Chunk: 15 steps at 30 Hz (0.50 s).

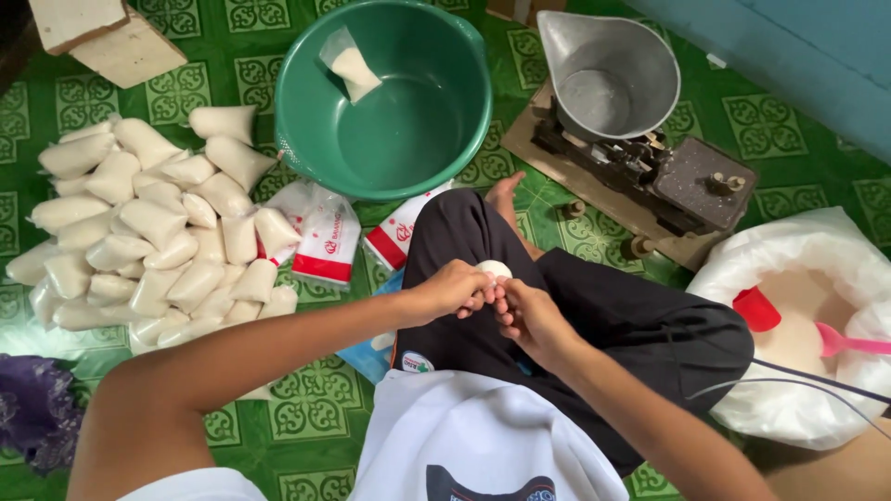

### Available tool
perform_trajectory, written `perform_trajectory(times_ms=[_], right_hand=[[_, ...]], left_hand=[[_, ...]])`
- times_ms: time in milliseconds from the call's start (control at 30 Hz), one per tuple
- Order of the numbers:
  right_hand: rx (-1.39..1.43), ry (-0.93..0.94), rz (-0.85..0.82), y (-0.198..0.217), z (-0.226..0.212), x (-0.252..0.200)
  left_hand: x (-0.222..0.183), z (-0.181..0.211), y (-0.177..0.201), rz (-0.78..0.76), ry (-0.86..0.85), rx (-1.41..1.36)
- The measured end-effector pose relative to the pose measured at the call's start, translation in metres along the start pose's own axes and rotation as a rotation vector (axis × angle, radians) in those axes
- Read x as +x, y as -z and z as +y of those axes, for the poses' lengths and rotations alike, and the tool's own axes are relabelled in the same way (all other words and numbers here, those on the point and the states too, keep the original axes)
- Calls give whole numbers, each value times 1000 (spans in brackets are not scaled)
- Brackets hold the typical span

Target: Manually twisting and tying small plastic bags filled with white powder to seal them.

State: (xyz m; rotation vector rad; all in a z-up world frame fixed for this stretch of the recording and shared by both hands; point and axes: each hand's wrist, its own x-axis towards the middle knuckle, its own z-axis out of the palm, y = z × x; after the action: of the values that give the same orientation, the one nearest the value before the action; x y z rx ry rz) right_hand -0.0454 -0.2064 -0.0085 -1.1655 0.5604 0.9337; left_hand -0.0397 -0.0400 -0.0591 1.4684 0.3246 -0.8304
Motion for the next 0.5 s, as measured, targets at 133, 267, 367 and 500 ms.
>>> perform_trajectory(times_ms=[133, 267, 367, 500], right_hand=[[54, 48, 8, -2, 9, 3], [86, 81, 2, -5, 16, 4], [95, 117, 17, -10, 11, -5], [194, 199, 11, -6, 12, -5]], left_hand=[[17, -15, 4, 15, -42, 172], [13, -13, 4, 27, -31, 147], [15, 0, 2, 58, 10, 224], [19, 24, 0, 50, -29, 340]])
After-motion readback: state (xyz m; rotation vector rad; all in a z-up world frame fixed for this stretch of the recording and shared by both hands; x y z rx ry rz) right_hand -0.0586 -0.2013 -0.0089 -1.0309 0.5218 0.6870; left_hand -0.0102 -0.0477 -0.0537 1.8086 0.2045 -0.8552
